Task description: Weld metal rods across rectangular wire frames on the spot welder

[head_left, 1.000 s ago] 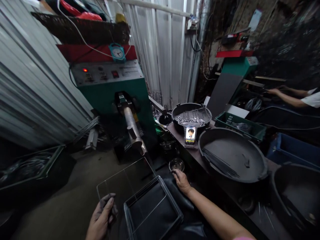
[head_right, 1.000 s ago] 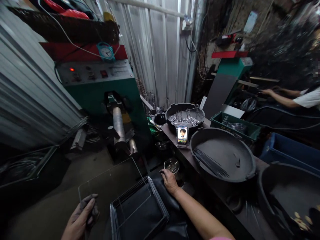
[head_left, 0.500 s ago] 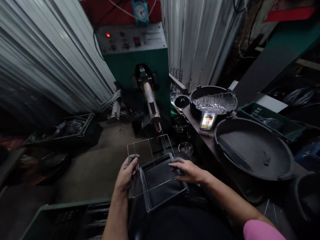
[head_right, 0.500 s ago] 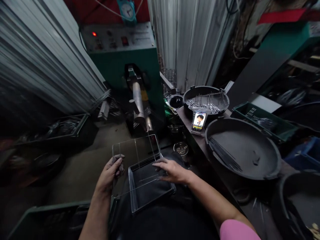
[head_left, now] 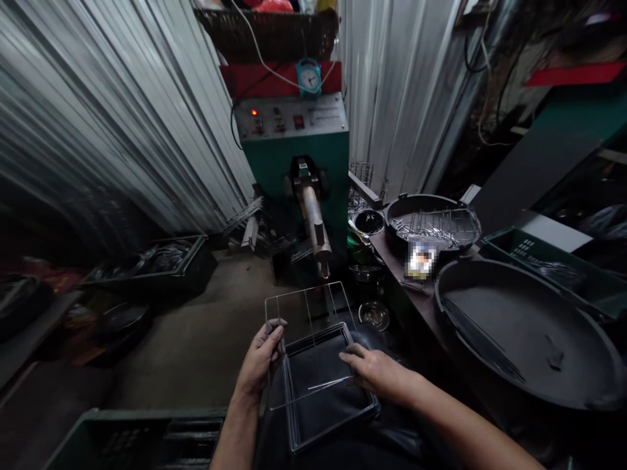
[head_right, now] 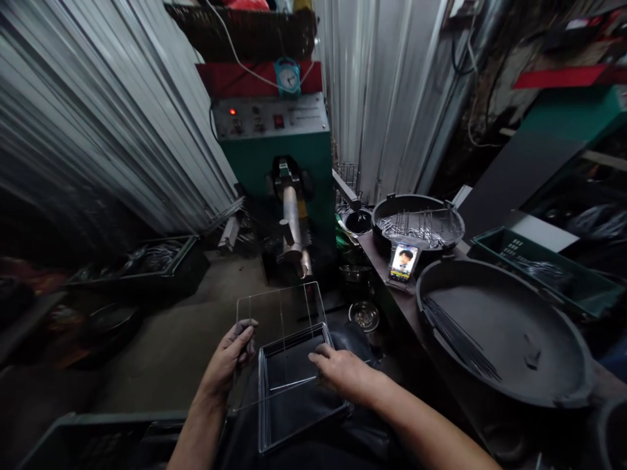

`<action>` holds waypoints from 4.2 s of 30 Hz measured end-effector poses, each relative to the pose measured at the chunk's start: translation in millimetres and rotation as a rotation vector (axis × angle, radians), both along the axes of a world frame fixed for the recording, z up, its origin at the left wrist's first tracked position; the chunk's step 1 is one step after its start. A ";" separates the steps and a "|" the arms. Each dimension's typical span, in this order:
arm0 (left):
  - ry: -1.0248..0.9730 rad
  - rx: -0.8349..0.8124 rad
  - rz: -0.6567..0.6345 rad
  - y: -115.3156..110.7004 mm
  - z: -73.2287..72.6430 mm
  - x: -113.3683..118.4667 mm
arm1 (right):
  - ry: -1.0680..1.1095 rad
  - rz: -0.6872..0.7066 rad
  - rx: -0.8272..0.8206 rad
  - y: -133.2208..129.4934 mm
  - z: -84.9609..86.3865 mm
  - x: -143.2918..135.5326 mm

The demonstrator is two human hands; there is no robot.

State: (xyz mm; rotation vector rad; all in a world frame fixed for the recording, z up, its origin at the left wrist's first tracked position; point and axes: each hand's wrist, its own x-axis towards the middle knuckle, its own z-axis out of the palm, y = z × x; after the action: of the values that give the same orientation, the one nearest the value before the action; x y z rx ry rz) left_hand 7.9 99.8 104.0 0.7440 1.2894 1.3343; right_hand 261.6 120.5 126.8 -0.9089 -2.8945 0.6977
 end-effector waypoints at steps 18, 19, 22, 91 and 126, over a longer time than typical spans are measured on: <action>-0.099 0.027 0.027 14.2 -4.7 1.3 | -0.027 -0.023 0.013 16.2 18.5 -5.3; -0.100 0.028 0.025 15.6 -5.2 1.3 | -0.024 -0.026 0.019 17.1 19.0 -5.5; -0.095 0.031 0.012 18.1 -5.8 1.3 | -0.007 -0.016 0.026 18.8 19.4 -4.6; 0.220 0.049 0.050 163.6 -79.3 -14.8 | 0.765 -0.842 -0.555 83.1 -134.7 40.4; 1.123 -0.142 0.028 -14.9 -79.7 -15.3 | 0.939 -1.013 -0.588 7.1 -122.0 30.7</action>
State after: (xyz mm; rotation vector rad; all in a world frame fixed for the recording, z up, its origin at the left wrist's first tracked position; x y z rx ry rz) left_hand -7.4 84.9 24.3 1.4667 2.2232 0.7852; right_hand 292.3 127.5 4.8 -1.3696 -1.1953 1.3214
